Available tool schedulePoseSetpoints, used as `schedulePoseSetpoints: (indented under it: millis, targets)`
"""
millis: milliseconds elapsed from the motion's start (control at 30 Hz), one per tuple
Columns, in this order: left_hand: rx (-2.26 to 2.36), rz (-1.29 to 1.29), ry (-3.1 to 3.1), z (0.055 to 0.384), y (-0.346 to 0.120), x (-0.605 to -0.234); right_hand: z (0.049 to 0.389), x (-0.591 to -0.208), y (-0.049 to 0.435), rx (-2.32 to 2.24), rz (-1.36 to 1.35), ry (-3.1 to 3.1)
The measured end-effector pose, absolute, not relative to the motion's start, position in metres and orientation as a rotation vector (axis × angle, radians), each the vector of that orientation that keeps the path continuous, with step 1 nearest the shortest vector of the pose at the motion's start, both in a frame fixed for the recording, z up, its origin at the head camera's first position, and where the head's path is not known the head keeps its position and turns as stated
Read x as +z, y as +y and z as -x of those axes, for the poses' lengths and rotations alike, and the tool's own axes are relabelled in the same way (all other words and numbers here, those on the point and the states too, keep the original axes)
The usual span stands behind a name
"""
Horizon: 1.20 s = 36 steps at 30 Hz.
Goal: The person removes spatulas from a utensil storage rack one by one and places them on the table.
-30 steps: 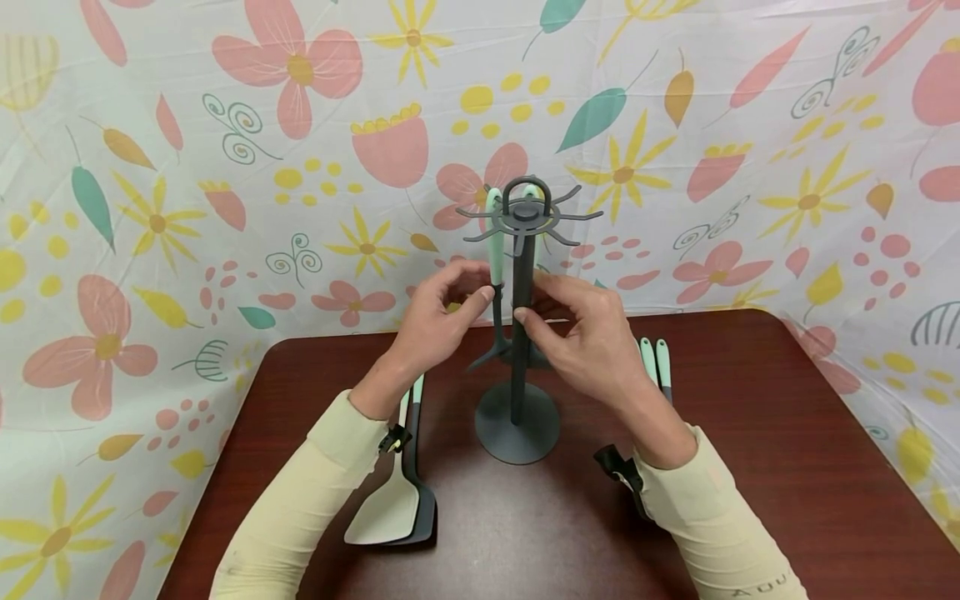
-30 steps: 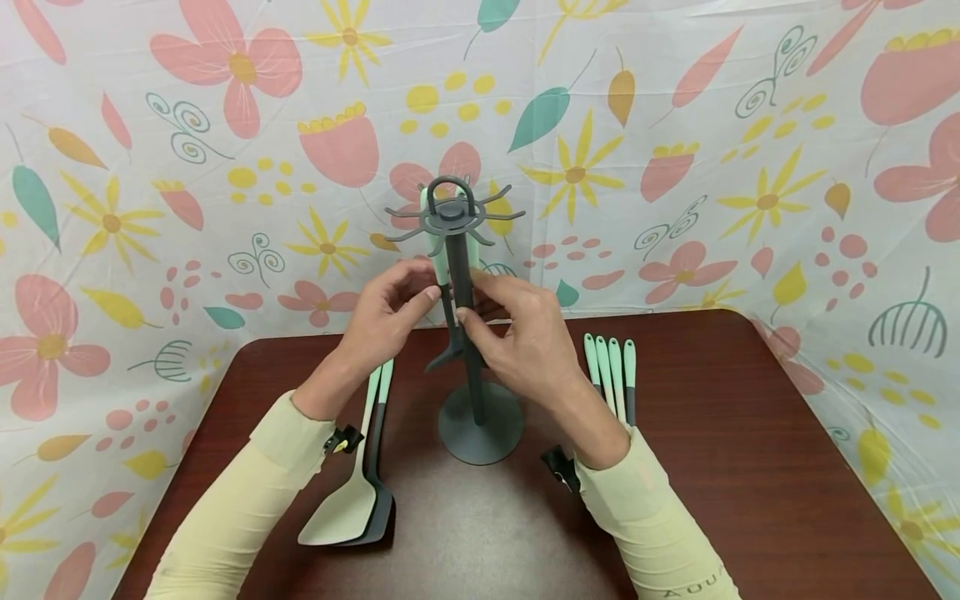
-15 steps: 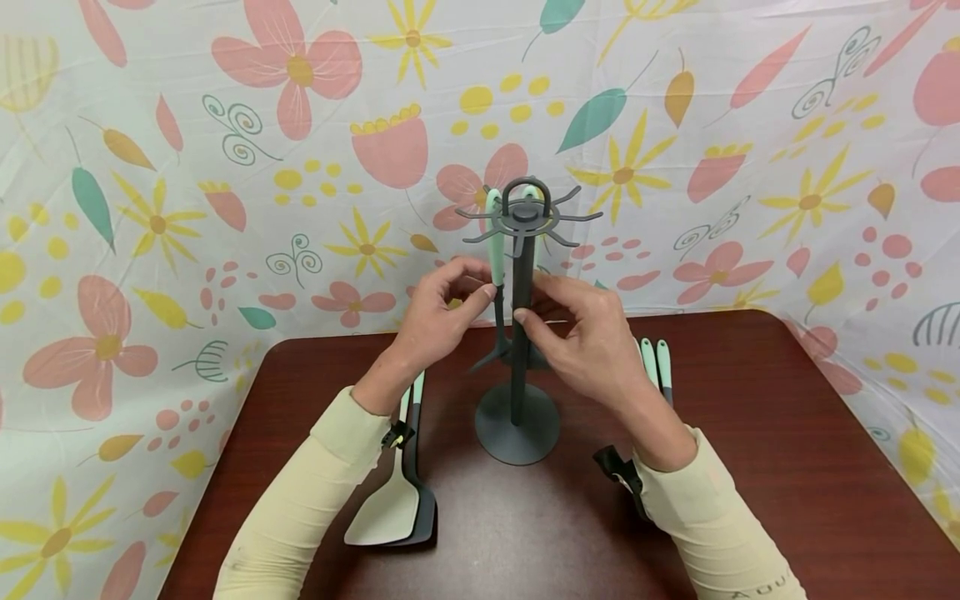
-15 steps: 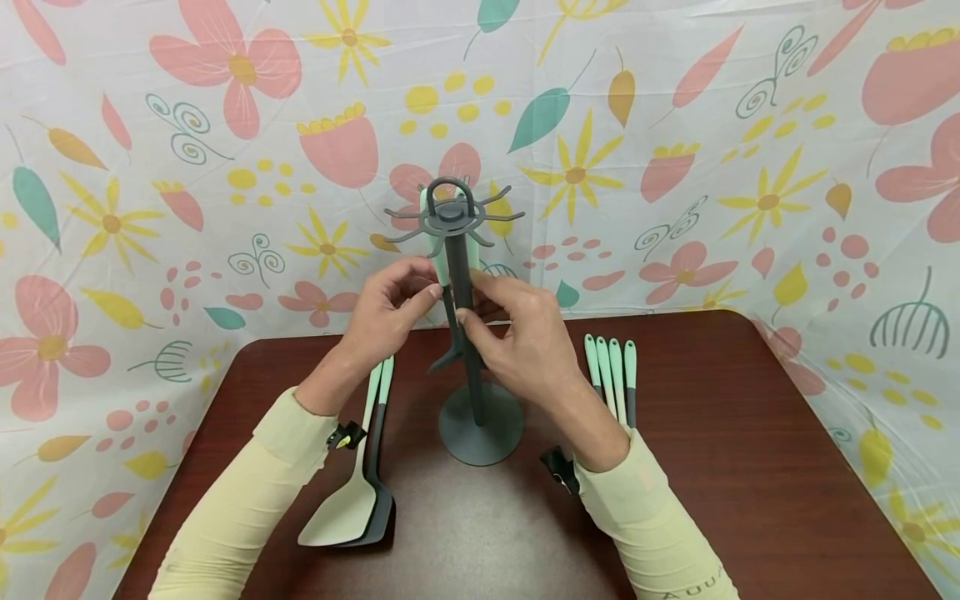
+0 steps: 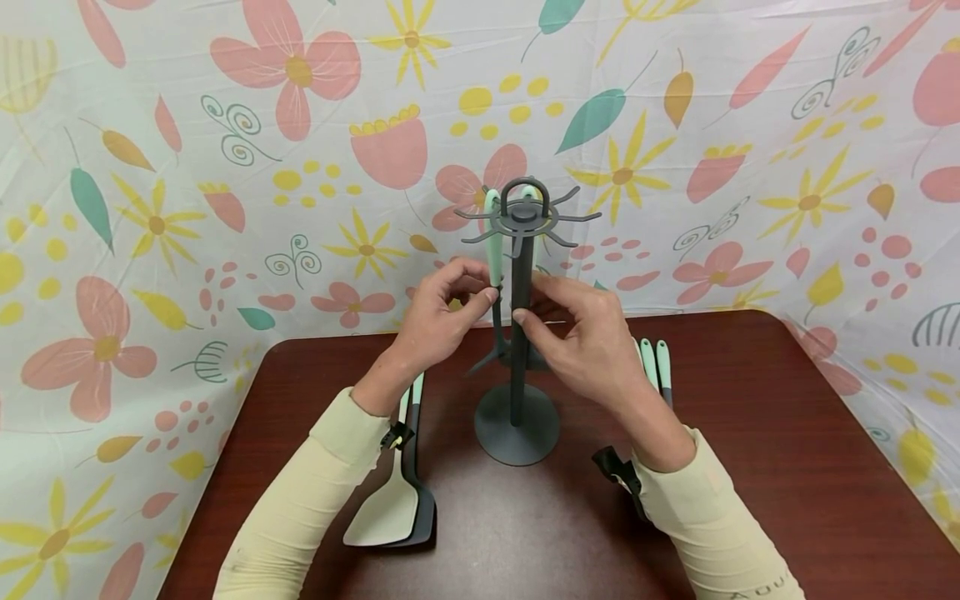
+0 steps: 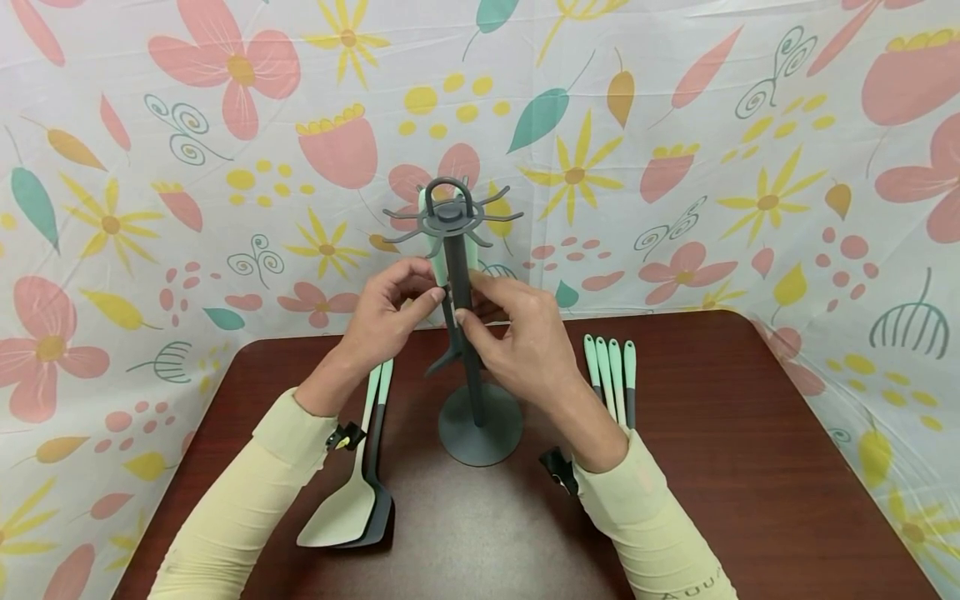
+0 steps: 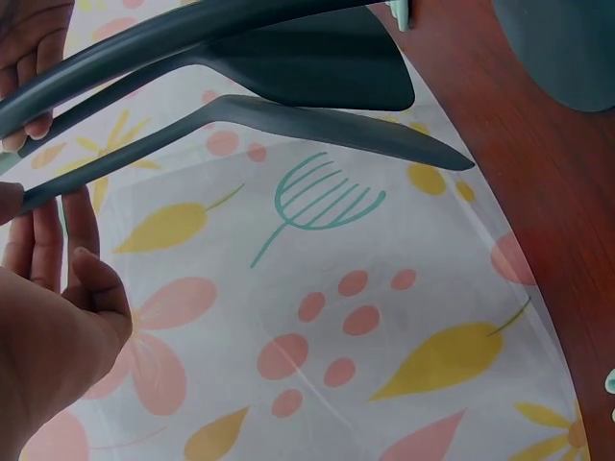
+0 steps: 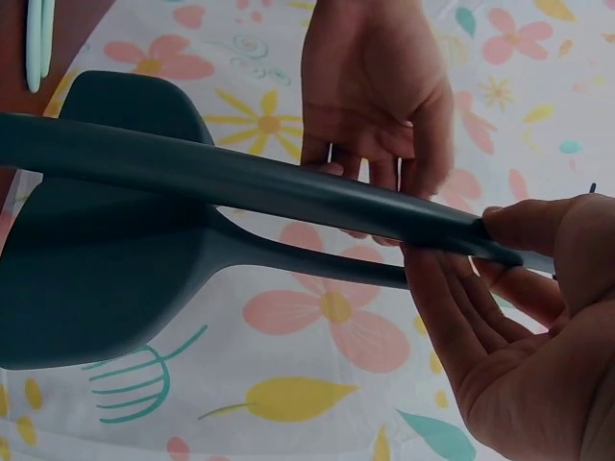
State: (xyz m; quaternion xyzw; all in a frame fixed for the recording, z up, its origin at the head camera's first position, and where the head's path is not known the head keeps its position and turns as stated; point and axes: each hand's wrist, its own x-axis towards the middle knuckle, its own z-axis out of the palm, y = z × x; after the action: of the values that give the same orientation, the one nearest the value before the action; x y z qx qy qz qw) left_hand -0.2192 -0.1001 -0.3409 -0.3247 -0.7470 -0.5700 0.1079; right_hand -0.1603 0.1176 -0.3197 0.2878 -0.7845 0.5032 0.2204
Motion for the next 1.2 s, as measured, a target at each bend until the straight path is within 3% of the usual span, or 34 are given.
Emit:
schedulePoseSetpoints:
  millis: [1200]
  targets:
    - [-1.566,0.929,-2.166,0.2172,-0.1035,-0.3385,0.1594,-0.3195,0.1174,1.389,-0.779,-2.173]
